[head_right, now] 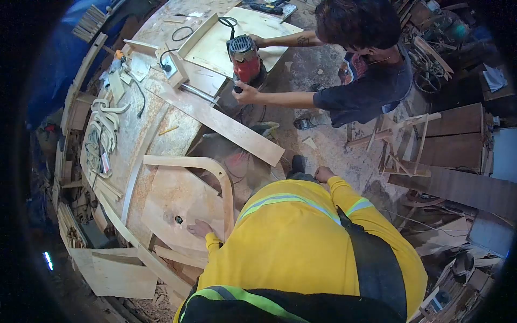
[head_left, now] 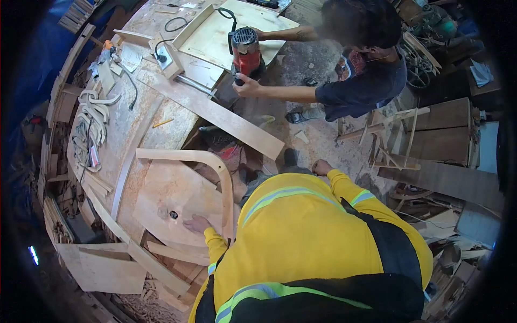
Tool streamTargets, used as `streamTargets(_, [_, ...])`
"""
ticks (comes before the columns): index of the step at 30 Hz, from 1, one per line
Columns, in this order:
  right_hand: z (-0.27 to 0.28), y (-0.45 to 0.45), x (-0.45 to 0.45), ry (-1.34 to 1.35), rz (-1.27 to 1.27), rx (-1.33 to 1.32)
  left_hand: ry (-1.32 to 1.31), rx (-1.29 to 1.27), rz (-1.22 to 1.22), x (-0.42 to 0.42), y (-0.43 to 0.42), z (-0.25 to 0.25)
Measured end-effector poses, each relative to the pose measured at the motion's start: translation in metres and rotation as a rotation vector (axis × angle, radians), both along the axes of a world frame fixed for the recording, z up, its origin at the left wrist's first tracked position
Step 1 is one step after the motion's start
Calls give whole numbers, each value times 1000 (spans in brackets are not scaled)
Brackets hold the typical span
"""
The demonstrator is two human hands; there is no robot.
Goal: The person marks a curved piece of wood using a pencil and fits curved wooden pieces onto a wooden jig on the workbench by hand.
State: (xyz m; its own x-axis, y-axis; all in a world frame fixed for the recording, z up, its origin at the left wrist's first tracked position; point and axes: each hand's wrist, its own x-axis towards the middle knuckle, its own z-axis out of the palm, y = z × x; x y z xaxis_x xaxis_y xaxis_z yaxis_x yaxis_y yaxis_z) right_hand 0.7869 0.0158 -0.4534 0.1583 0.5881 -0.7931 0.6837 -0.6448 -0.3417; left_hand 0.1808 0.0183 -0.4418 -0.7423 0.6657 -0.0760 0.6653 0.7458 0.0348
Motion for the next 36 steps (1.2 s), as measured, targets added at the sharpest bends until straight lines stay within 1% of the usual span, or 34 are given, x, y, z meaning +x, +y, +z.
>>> streamTargets(1, [-4, -1, 0, -6, 3, 17, -8, -15, -18, 2, 0, 2])
streamTargets(4, [-15, 1, 1, -15, 65, 47, -97, 152, 83, 12, -3, 6])
streamTargets(5, [-18, 1, 2, -16, 96, 53, -122, 146, 92, 15, -4, 8])
streamTargets(8, [-16, 3, 0, -16, 77, 59, -184, 129, 122, 24, -2, 22])
streamTargets(10, [-21, 0, 2, -6, 74, 87, -212, 118, 145, 26, -2, 23])
streamTargets(14, [-34, -4, 9, -31, 81, 92, -164, 129, 95, 25, -5, 14])
streamTargets(17, [-13, 0, 7, -38, 77, 36, -167, 109, 78, 26, -6, 12])
streamTargets(20, [-11, 1, 9, -33, 109, 68, -159, 89, 56, 26, -6, 9])
streamTargets(23, [-17, 1, 11, 2, 57, 42, -138, 60, 36, 27, -7, 8])
streamTargets(28, [-3, 9, 11, 41, 56, 45, -114, 30, 18, 24, -7, -2])
streamTargets(32, [-13, 11, 14, 50, 57, 37, -107, 69, 24, 28, -7, -1])
streamTargets(36, [-1, 18, 9, 23, 88, 48, -99, 58, 24, 28, -7, 0])
